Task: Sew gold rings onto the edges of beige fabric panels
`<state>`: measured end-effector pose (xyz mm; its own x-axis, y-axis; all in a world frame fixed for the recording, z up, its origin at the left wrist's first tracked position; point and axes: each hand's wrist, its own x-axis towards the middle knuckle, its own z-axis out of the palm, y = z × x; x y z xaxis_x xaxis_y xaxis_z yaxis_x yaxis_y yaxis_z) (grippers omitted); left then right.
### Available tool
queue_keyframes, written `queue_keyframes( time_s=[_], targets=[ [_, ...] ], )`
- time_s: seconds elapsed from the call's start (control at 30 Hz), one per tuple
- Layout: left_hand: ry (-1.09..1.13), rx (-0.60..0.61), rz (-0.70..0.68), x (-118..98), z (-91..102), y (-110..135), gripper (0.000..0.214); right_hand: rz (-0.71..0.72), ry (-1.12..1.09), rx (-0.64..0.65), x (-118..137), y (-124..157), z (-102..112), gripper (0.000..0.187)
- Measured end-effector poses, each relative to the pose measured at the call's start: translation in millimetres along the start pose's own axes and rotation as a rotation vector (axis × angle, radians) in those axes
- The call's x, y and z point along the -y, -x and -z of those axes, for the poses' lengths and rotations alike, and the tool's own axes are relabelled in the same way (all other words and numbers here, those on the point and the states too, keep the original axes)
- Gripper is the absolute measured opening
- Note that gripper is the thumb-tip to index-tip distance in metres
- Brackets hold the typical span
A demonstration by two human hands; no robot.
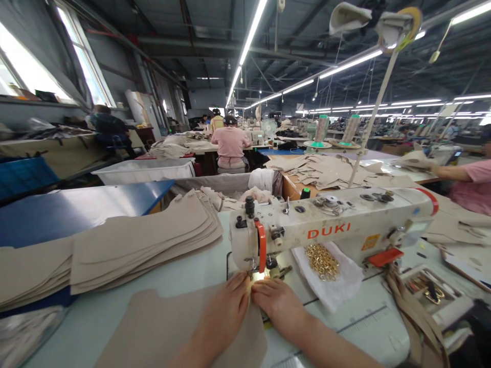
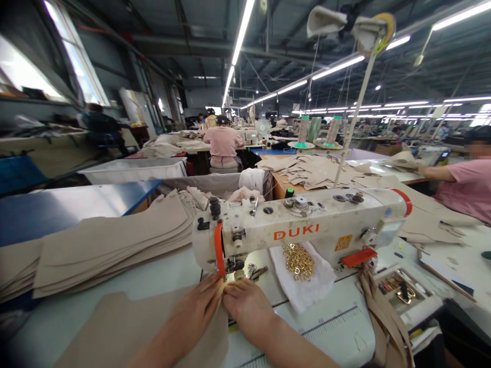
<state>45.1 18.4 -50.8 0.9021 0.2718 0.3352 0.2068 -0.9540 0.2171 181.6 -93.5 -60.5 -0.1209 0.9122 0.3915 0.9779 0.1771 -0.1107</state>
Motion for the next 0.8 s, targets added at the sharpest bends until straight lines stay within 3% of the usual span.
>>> queue_keyframes(
  time_s=[0.2, 0.37, 0.5, 0.63, 0.8],
  targets=[
    [-0.005, -0.013, 0.02, -0.1, -0.3, 2.0, 0.034, 0.017, 0.025, 0.015, 0.9, -2.0, -0.3, 0.005],
    [-0.045, -0.011, 0.012, -3.4, 3.2, 44.4, 0.037, 0.182, -0.001, -0.086, 26.9, 6.7, -5.7, 0.009],
    [-0.057, 0.02, 0.03, -12.5, 10.9, 74.2, 0.04, 0.133, -0.097, -0.19, 49.0, 16.7, -8.6, 0.003],
    [-0.043, 0.017, 0.075, -16.0, 13.9, 77.2, 0.044, -0.017, -0.151, -0.094, 55.3, 13.1, 2.0, 0.013],
    [-0.078, -0.11, 0.106, -20.5, 18.9, 90.7, 0.066, -0.043, -0.204, 0.028, 53.8, 6.7, 14.4, 0.012]
  ],
)
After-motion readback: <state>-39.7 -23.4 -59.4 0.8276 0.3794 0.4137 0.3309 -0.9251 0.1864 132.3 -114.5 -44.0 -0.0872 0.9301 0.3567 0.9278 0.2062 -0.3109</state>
